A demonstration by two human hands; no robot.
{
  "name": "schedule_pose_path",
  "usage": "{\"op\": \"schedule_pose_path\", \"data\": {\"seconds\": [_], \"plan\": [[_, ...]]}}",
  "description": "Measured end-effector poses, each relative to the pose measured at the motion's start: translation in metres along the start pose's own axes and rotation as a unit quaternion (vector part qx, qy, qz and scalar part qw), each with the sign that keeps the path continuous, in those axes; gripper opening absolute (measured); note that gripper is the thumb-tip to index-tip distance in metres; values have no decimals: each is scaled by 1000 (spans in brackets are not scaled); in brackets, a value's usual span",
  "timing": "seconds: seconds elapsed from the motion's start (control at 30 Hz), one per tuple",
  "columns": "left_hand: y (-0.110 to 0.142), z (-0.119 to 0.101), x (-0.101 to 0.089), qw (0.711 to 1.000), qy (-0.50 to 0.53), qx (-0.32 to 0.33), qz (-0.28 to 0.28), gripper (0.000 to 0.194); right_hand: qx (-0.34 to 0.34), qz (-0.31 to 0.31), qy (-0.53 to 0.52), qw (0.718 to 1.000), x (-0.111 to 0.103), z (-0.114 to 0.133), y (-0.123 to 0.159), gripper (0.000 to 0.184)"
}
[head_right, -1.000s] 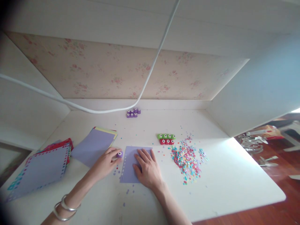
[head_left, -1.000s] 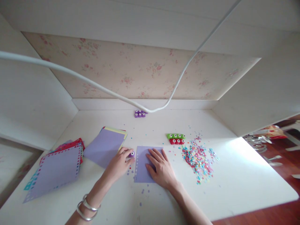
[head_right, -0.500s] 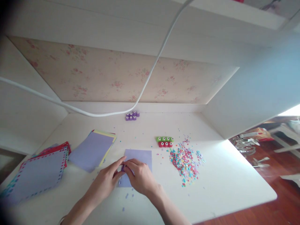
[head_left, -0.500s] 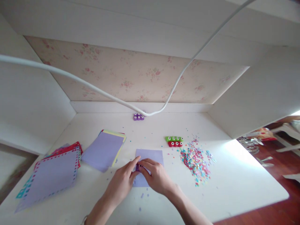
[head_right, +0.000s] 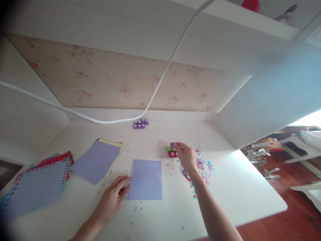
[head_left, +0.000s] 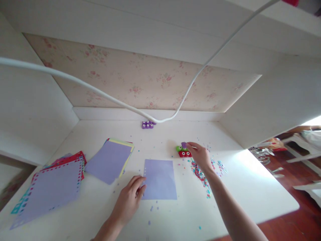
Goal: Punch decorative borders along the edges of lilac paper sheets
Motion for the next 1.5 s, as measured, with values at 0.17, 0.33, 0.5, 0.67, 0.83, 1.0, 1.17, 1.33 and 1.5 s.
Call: {"op": "schedule_pose_path", "data": {"seconds": [0.17,0.33,0.5,0.67,0.83,1.0,1.17,1.33,1.5], "plan": [[1,2,4,998,-38,38,-21,22,16,-44,97,994,-13,-40,-46,39],[1,1,4,996,-56,58,-28,21,6,-12,161,987,3,-61,-57,35],[2,1,4,996,-59,62,-31,21,5,8,195,981,15,-73,-58,37],[2,1,5,996,-59,61,-28,20,2,15,206,979,16,-73,-57,38],[2,-1,6,995,-62,66,-28,21,-44,-17,190,981,16,-47,-59,46],[4,-3,9,993,-76,86,-17,24,-132,13,121,984,58,12,-57,35],[7,-2,12,986,-101,129,-14,26,-197,90,54,975,137,77,-47,39],[9,-2,11,975,-139,170,-40,32,-229,140,41,962,199,123,-44,47],[9,-5,10,970,-157,179,-39,36,-218,147,51,963,220,137,-49,35]]}}
Point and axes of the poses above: each hand's wrist, its own y-axis away from the middle knuckle, its own x-axis out of the palm, z = x × y, the point moved 7 cm from there along -y, towards the middle knuckle, and after that the axes turned 14 degrees about -z, right-handed, at the moved point
